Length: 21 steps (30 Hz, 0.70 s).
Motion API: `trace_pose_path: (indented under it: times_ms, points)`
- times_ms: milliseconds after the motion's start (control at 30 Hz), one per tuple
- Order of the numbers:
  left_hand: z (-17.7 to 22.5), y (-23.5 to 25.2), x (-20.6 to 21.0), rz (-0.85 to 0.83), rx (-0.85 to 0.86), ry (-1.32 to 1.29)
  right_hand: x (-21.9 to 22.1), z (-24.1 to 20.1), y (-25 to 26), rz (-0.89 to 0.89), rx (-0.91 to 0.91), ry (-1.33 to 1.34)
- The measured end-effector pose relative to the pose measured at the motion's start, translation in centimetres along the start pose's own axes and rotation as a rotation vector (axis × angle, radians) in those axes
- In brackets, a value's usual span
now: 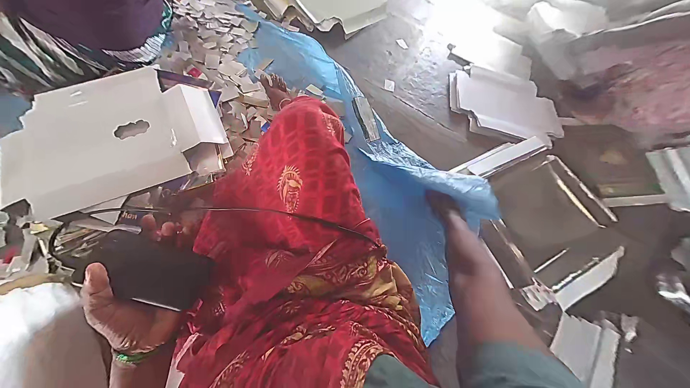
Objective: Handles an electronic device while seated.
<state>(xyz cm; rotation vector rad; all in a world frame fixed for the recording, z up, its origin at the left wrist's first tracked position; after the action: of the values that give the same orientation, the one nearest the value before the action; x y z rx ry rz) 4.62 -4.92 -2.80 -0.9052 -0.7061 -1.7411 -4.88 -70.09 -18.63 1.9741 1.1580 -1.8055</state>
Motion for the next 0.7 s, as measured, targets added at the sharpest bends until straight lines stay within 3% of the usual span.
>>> trace_pose_path:
  times_ms: [67,167,267,400,533,700]
  points:
    - [0.1,-0.1,-0.3,0.008,0.014,0.027,-4.5,1.9,2.7,0.016,0.104,0.109]
    - [-0.3,0.1,-1.3,0.033,0.075,0.117,-6.6,0.6,6.9,-0.175,-0.023,0.024]
    - [-1.3,0.5,-0.6,0.023,0.072,0.033,-4.9,-3.9,4.3,-0.334,-0.124,0.146]
    - [-2.2,0.4,1.8,-0.097,0.013,0.001,1.2,-11.0,-2.1,-0.412,-0.443,0.162]
    - [-2.7,0.5,2.9,-0.167,-0.027,-0.002,4.8,-12.2,-2.2,-0.394,-0.522,0.230]
    - [-2.9,1.1,3.6,-0.200,-0.006,0.068,-2.0,-15.5,-2.1,-0.186,-0.741,0.475]
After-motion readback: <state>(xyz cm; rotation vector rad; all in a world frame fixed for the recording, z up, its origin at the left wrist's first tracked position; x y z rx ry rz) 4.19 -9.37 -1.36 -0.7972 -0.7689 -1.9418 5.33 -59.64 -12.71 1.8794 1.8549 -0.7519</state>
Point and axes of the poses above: each hand's wrist, its own y-axis towards the middle knuckle, its own x-axis out of the palm, z = x × y, the point moved 8 cm from there along y, towards the middle knuckle, and after that the axes turned 10 degrees about y, right-handed, at the moved point
